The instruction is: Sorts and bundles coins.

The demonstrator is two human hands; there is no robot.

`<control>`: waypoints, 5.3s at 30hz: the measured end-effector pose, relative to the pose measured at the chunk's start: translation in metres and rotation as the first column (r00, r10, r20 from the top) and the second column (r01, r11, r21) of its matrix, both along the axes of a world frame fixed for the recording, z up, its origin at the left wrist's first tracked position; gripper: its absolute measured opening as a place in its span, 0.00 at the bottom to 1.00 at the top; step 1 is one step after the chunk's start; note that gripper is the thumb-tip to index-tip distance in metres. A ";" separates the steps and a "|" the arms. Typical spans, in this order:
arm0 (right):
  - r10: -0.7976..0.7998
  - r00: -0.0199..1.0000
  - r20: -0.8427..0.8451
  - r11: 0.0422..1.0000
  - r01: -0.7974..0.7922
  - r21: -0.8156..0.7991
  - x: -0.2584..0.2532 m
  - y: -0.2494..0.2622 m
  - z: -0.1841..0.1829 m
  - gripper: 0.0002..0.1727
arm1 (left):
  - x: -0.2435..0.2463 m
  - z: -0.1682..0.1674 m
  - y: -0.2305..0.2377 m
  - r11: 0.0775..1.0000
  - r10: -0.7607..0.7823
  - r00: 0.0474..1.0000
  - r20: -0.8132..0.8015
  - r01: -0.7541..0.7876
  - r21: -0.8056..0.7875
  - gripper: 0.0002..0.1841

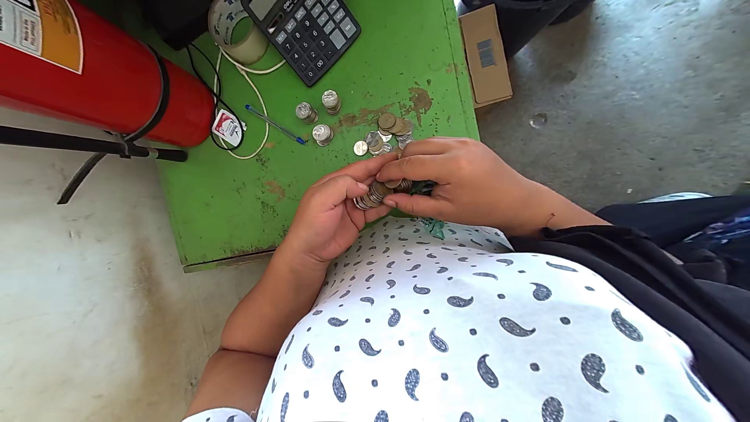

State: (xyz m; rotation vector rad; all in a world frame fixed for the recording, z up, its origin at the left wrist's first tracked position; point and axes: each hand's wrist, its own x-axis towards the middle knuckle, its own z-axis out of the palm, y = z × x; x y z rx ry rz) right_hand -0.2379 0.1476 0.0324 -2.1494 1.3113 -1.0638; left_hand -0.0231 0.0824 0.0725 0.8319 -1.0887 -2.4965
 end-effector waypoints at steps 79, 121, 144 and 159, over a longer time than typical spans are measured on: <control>-0.094 0.993 -0.079 0.991 0.085 -0.106 0.002 0.003 -0.005 0.22 | -0.003 0.001 0.003 1.000 -0.008 1.000 0.030 0.008 0.016 0.27; -0.650 0.600 0.465 0.740 0.638 0.211 -0.039 -0.042 -0.085 0.15 | -0.026 0.014 -0.089 0.161 0.099 0.468 0.878 0.864 -0.478 0.13; -0.653 0.551 0.520 0.719 0.666 0.198 -0.037 -0.044 -0.088 0.14 | -0.104 -0.016 -0.113 -0.281 0.332 0.532 0.779 0.844 -0.456 0.20; -0.647 0.561 0.516 0.728 0.657 0.197 -0.039 -0.041 -0.089 0.15 | -0.023 -0.061 -0.034 -0.120 0.447 0.525 0.724 0.837 -0.533 0.16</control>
